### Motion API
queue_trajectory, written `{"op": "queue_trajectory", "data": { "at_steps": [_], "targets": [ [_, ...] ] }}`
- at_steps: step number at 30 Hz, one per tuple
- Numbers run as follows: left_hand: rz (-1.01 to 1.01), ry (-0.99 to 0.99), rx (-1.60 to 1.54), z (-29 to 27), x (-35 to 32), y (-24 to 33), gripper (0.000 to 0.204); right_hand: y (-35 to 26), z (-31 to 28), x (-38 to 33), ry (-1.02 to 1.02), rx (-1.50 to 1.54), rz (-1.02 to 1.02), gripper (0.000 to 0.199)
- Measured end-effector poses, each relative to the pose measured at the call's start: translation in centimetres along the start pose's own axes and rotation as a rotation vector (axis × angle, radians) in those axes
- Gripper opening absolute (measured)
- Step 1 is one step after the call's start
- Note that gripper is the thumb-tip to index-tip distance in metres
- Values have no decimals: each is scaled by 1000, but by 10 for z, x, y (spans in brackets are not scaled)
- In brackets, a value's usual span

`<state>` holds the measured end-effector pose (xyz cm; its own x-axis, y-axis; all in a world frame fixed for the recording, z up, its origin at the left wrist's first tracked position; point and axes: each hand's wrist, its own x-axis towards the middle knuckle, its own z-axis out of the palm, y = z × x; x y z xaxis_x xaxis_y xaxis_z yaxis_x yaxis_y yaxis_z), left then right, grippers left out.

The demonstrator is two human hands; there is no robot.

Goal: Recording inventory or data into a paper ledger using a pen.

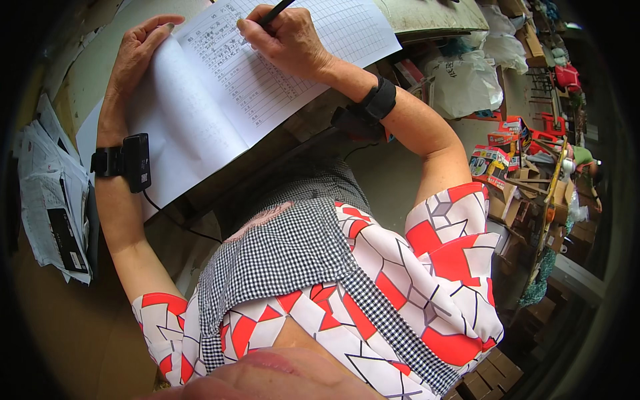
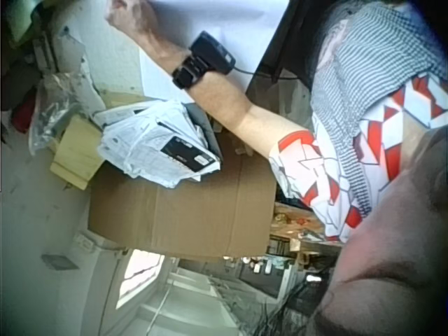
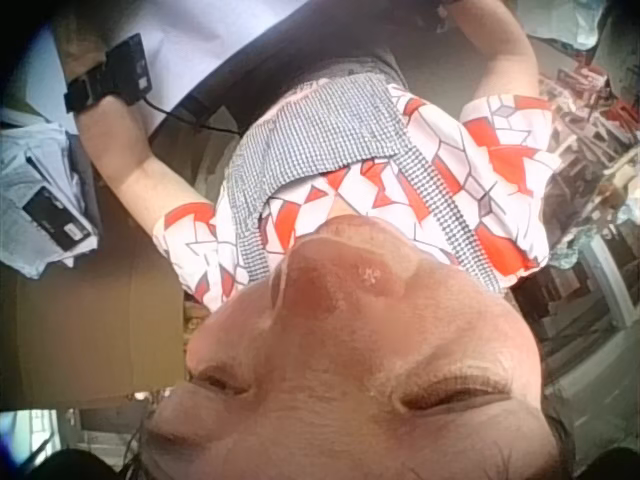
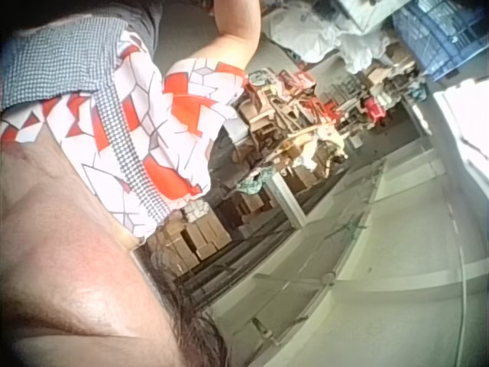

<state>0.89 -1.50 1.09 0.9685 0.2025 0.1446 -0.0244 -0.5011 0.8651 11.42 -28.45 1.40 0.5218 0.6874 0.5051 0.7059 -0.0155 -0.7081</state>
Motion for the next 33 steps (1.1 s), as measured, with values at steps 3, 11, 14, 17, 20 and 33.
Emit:
{"op": "queue_trajectory", "data": {
  "at_steps": [3, 11, 14, 17, 20, 33],
  "targets": [
    [14, 1, 18, -1, 0, -4, 27, 1, 0, 0, 3, 12, -5, 18],
    [14, -7, 21, -2, 1, -5, 27, -2, -1, 0, 4, 4, 13, 18],
    [7, -6, 16, -1, 1, -4, 27, -1, 0, 0, 4, 6, 13, 18],
    [12, 5, 19, -1, 1, -4, 27, -1, 0, 0, 4, 8, 10, 18],
    [14, 10, 26, -1, 0, -4, 26, -2, -1, 0, 2, 8, 5, 18],
    [41, -6, 16, -2, 2, -7, 26, -1, 0, 1, 19, 16, -34, 18]
  ]
}}
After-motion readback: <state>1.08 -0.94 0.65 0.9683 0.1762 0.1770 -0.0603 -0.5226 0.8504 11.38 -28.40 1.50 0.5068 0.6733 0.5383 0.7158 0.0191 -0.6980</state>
